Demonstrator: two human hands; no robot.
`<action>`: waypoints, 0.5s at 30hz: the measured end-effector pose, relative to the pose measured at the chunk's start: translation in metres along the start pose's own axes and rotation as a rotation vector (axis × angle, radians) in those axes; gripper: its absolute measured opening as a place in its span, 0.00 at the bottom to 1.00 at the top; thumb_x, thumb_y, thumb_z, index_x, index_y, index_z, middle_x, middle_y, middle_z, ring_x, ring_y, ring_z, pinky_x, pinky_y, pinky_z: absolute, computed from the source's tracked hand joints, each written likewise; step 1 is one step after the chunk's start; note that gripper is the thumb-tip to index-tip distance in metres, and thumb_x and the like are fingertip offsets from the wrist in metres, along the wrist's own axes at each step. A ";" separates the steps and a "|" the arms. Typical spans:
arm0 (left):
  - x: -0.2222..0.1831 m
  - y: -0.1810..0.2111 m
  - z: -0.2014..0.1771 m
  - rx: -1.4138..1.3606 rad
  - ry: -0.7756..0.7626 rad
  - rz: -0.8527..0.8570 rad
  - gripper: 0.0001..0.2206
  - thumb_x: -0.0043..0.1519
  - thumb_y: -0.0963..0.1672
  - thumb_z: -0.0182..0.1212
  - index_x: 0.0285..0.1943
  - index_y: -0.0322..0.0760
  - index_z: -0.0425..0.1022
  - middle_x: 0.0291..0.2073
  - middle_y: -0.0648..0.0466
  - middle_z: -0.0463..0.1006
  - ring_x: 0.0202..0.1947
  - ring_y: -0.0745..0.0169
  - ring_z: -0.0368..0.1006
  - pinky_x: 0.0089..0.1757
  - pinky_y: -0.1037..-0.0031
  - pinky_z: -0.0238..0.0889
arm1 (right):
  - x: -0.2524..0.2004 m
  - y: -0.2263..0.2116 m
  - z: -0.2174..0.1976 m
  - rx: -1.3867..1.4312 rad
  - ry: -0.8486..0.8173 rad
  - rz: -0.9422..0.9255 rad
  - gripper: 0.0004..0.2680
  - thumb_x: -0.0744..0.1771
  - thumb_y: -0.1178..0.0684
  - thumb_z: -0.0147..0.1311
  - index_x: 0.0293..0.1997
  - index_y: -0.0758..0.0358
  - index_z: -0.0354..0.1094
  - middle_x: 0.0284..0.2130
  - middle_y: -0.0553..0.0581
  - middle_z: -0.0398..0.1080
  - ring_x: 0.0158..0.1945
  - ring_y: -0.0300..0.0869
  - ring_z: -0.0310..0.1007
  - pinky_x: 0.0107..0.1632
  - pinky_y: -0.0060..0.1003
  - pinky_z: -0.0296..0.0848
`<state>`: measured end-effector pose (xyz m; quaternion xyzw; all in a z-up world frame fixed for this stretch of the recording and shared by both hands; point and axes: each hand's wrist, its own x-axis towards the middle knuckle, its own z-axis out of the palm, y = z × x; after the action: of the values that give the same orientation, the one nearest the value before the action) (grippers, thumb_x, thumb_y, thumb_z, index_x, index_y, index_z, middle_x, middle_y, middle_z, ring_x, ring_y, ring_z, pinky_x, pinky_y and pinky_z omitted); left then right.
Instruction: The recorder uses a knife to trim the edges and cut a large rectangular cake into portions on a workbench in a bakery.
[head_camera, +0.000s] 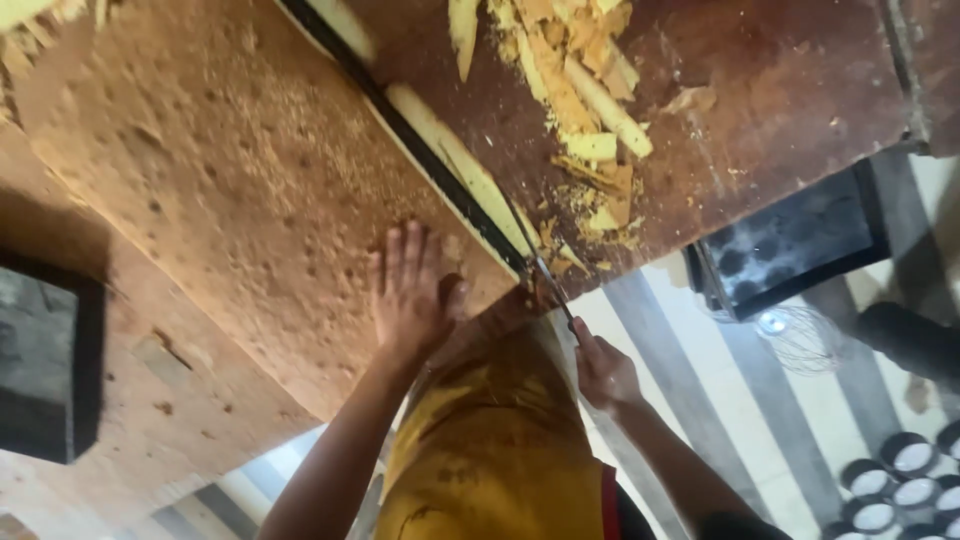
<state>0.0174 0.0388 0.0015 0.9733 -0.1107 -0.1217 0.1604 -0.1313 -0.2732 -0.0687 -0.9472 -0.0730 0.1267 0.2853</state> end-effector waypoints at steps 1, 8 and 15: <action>0.003 -0.009 -0.007 0.054 -0.048 -0.092 0.37 0.64 0.57 0.49 0.80 0.35 0.52 0.79 0.44 0.44 0.79 0.44 0.34 0.70 0.51 0.25 | 0.008 -0.008 -0.009 0.057 -0.010 0.040 0.22 0.67 0.54 0.52 0.72 0.50 0.56 0.29 0.60 0.72 0.29 0.58 0.72 0.33 0.52 0.73; 0.049 -0.059 -0.045 0.078 0.051 -0.287 0.37 0.65 0.57 0.51 0.80 0.37 0.52 0.80 0.44 0.46 0.79 0.39 0.35 0.71 0.50 0.27 | 0.146 -0.080 -0.057 0.455 0.039 0.008 0.19 0.70 0.53 0.46 0.72 0.53 0.58 0.32 0.60 0.75 0.32 0.51 0.79 0.37 0.44 0.77; 0.110 -0.089 -0.055 0.081 0.130 -0.395 0.36 0.66 0.57 0.51 0.80 0.39 0.52 0.80 0.45 0.44 0.80 0.40 0.35 0.72 0.51 0.26 | 0.234 -0.118 -0.045 0.448 -0.048 -0.122 0.19 0.73 0.46 0.42 0.74 0.58 0.57 0.30 0.62 0.74 0.27 0.48 0.73 0.34 0.43 0.73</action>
<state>0.1527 0.1087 0.0000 0.9875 0.0882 -0.0833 0.1011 0.0975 -0.1503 -0.0130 -0.8508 -0.1068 0.1446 0.4938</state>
